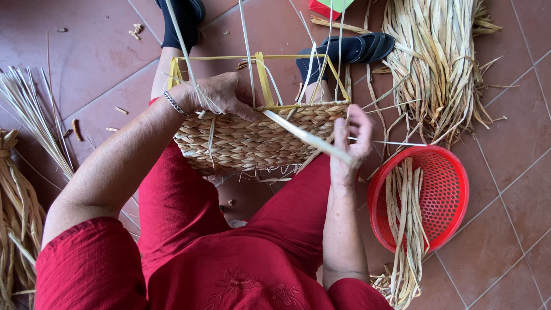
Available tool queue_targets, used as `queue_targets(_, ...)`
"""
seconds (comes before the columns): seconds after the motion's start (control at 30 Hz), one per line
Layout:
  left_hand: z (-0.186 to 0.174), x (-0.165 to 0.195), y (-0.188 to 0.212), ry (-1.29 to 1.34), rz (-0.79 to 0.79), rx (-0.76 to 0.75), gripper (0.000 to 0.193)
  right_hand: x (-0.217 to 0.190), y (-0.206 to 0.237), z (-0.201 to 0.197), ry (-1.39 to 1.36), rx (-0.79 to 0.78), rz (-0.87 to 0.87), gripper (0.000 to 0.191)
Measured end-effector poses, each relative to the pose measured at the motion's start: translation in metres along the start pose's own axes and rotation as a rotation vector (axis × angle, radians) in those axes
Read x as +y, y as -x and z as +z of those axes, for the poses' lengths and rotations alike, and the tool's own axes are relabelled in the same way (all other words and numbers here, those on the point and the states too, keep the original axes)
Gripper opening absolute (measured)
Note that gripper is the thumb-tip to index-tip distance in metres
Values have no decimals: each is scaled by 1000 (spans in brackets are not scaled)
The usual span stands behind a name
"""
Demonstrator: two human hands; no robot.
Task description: The person weaves a basket by hand, interlacing dried palm strips through a yellow metal frame. They occasionally use a knife to trim excess material and adjust the weave.
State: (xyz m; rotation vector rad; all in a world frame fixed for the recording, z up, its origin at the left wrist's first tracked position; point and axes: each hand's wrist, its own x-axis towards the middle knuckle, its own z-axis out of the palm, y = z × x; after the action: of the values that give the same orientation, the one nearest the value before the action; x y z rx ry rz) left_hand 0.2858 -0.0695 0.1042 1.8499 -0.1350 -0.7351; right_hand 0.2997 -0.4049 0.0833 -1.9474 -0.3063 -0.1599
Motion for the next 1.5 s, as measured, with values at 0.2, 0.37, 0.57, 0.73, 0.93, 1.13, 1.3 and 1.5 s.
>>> queue_targets(0.2, 18, 15, 29, -50, 75, 64, 18, 34, 4, -11, -369, -57, 359, 38)
queue_targets(0.37, 46, 47, 64, -249, 426, 172, 8, 20, 16, -16, -632, -22, 381, 49)
queue_targets(0.57, 88, 73, 113, -542, 623, 306, 33, 9, 40, -20, -970, 30, 301, 33)
queue_targets(0.73, 107, 63, 128, -453, 497, 332, 17, 17, 81, -13, -997, 50, 289, 24)
queue_targets(0.93, 81, 47, 128, -28, 175, 144, 33, 3, 75, -10, -752, 66, 260, 25)
queue_targets(1.13, 66, 34, 120, 575, 171, 300, 25, -66, 91, -35, -47, 312, -201, 24)
queue_targets(1.3, 88, 27, 83, 567, 77, 455, 19, -132, 126, -23, 11, -66, -463, 13)
queue_targets(1.5, 95, 24, 57, 436, 106, 600, 17, -149, 89, 34, 220, -229, -618, 26)
